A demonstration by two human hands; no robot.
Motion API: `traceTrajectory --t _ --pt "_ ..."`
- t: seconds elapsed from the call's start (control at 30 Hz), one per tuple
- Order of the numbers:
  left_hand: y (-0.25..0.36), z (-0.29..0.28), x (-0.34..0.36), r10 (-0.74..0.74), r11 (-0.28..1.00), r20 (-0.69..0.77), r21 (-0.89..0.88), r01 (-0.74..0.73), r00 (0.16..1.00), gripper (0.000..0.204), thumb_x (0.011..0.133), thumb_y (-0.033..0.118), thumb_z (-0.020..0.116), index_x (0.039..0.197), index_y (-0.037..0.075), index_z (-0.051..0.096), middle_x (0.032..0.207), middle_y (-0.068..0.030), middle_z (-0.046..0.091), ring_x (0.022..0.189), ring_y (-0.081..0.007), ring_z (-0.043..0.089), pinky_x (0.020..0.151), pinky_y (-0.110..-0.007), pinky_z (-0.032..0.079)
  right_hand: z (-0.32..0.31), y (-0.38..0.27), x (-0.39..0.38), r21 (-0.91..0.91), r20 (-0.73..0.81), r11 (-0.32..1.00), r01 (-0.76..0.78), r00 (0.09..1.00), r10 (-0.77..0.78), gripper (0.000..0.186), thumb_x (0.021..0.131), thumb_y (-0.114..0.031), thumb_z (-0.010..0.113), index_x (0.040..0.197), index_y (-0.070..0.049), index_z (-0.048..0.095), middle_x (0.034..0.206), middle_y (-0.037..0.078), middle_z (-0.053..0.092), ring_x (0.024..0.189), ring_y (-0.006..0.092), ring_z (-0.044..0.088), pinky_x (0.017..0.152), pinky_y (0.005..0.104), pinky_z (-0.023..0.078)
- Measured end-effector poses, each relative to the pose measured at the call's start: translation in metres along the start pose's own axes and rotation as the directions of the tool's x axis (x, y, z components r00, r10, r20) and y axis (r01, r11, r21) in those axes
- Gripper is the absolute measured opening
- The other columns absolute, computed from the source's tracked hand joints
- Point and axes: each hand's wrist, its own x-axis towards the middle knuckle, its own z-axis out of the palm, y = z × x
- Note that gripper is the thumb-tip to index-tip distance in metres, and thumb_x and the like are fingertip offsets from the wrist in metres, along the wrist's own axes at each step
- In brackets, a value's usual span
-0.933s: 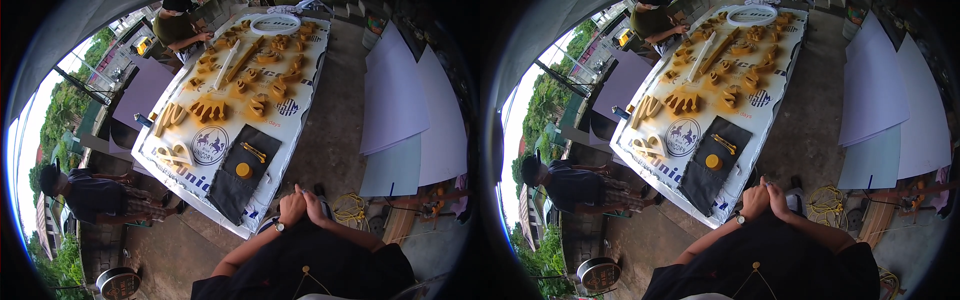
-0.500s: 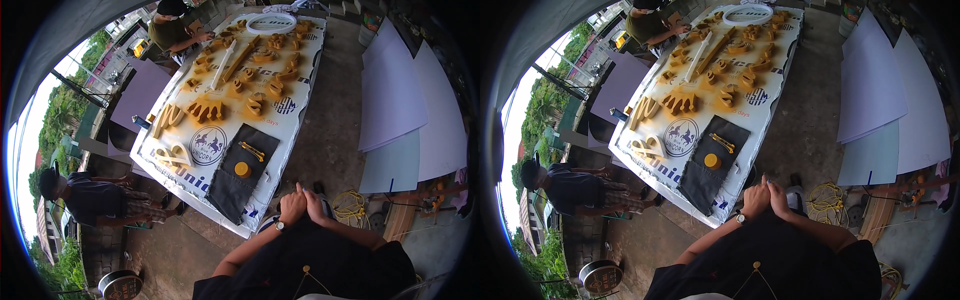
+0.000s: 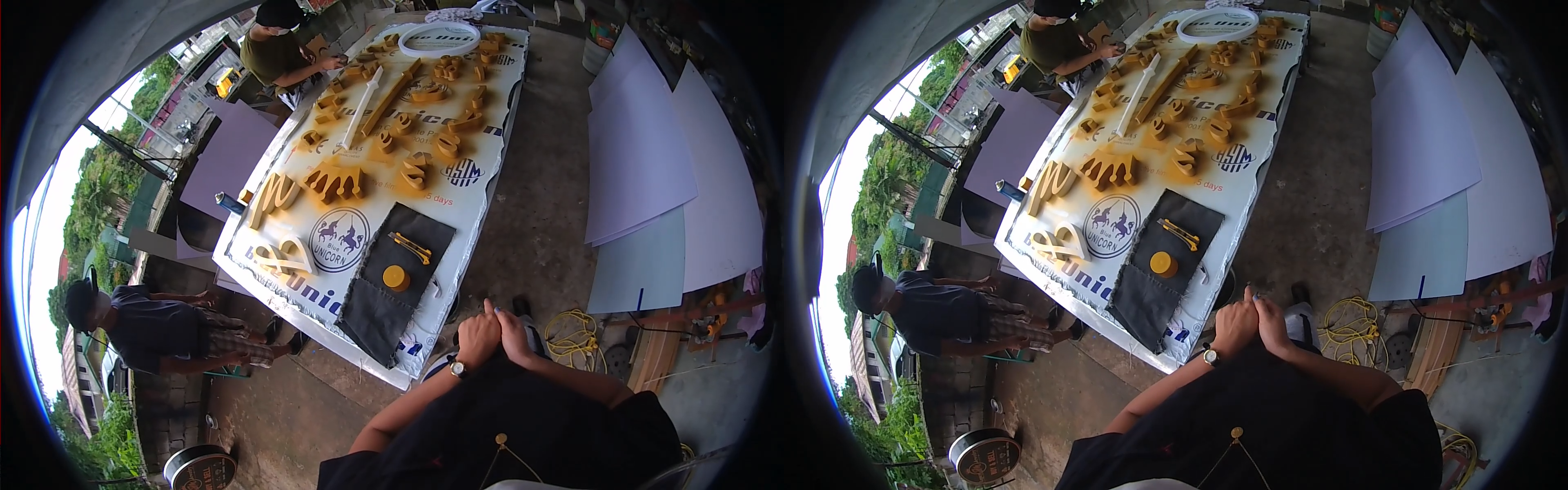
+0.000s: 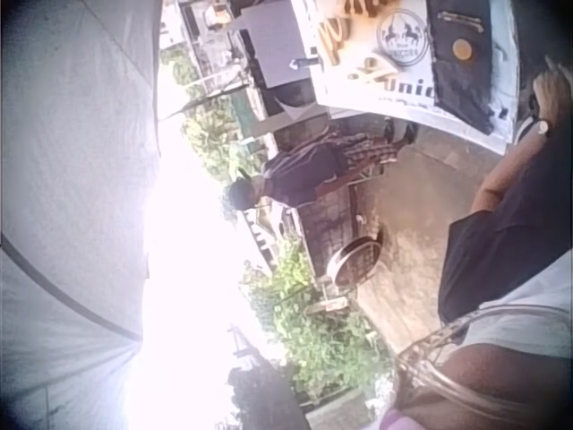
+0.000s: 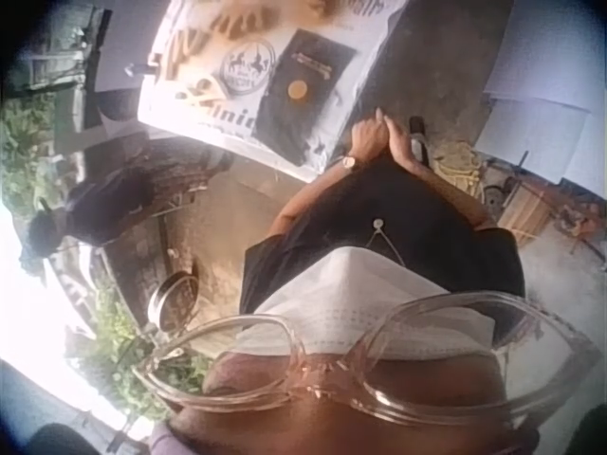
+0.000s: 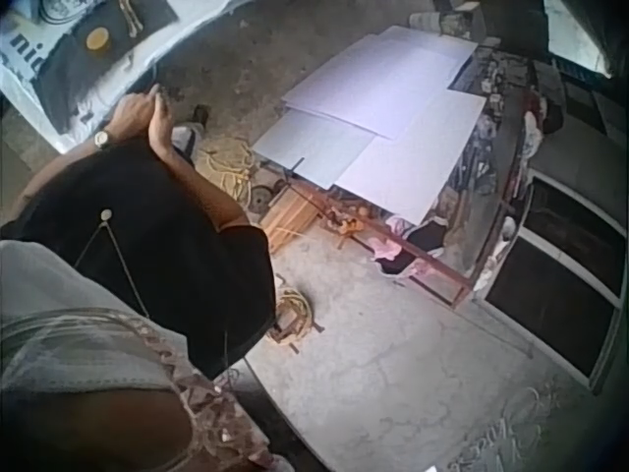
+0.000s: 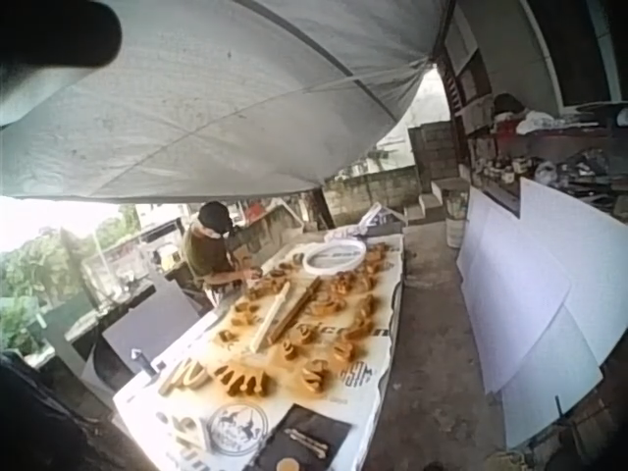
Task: A worker spray paints 3D letters and shapes on a production table in a sign shop.
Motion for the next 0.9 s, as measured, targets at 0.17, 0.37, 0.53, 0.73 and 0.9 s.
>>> traceTrajectory --t 0.17,0.37,0.53,0.73,0.9 --pt "0.0 0.0001 -0.0001 0.004 1.0 0.005 0.026 -0.004 1.0 0.029 0.076 0.015 0.036 0.09 -0.008 0.048 0.055 -0.0135 0.054 0.046 -0.0254 0.054 0.04 -0.033 0.041 0.0006 -0.0009 -0.0012 0.003 -0.002 1.0 -0.005 1.0 0.005 0.024 0.082 -0.02 0.04 0.072 0.0 0.05 0.066 0.002 0.05 0.064 0.0073 0.044 0.058 0.0216 0.035" --pt "0.0009 0.0002 -0.0003 0.012 0.999 -0.014 0.032 -0.012 1.0 0.029 0.076 0.014 0.036 0.091 -0.008 0.048 0.054 -0.0132 0.054 0.046 -0.0254 0.054 0.04 -0.034 0.041 -0.001 0.0016 0.0003 0.037 -0.009 0.999 -0.014 1.0 0.014 0.023 0.081 -0.02 0.041 0.072 -0.001 0.05 0.066 0.001 0.049 0.064 0.0072 0.043 0.058 0.0217 0.035" --pt "-0.0019 0.004 0.0022 0.067 0.997 -0.082 0.05 -0.063 0.994 0.033 0.074 0.015 0.039 0.095 -0.01 0.048 0.048 -0.0107 0.053 0.04 -0.0211 0.052 0.035 -0.03 0.039 -0.0035 0.0035 0.0023 0.037 -0.001 0.999 -0.018 1.0 0.018 0.022 0.081 -0.02 0.041 0.072 -0.002 0.05 0.068 0.001 0.049 0.065 0.0064 0.043 0.058 0.0214 0.035" --pt "-0.0012 0.0057 0.0038 0.062 0.997 -0.072 0.061 -0.057 0.995 0.034 0.074 0.015 0.039 0.095 -0.01 0.047 0.049 -0.0112 0.053 0.04 -0.0211 0.052 0.035 -0.03 0.039 -0.0044 0.0053 0.0057 0.069 -0.017 0.996 -0.054 0.998 0.056 0.022 0.081 -0.02 0.042 0.072 -0.002 0.051 0.07 0.001 0.05 0.066 0.0059 0.043 0.059 0.0211 0.035" --pt "-0.0021 0.0058 0.0063 0.051 0.998 -0.044 0.04 -0.049 0.998 0.034 0.074 0.015 0.038 0.096 -0.01 0.047 0.05 -0.0115 0.053 0.041 -0.0212 0.052 0.036 -0.03 0.039 -0.004 0.0006 0.0067 0.078 0.003 0.996 -0.039 0.999 0.039 0.021 0.081 -0.02 0.042 0.071 -0.003 0.051 0.07 0.0 0.05 0.066 0.0058 0.043 0.059 0.0209 0.035"
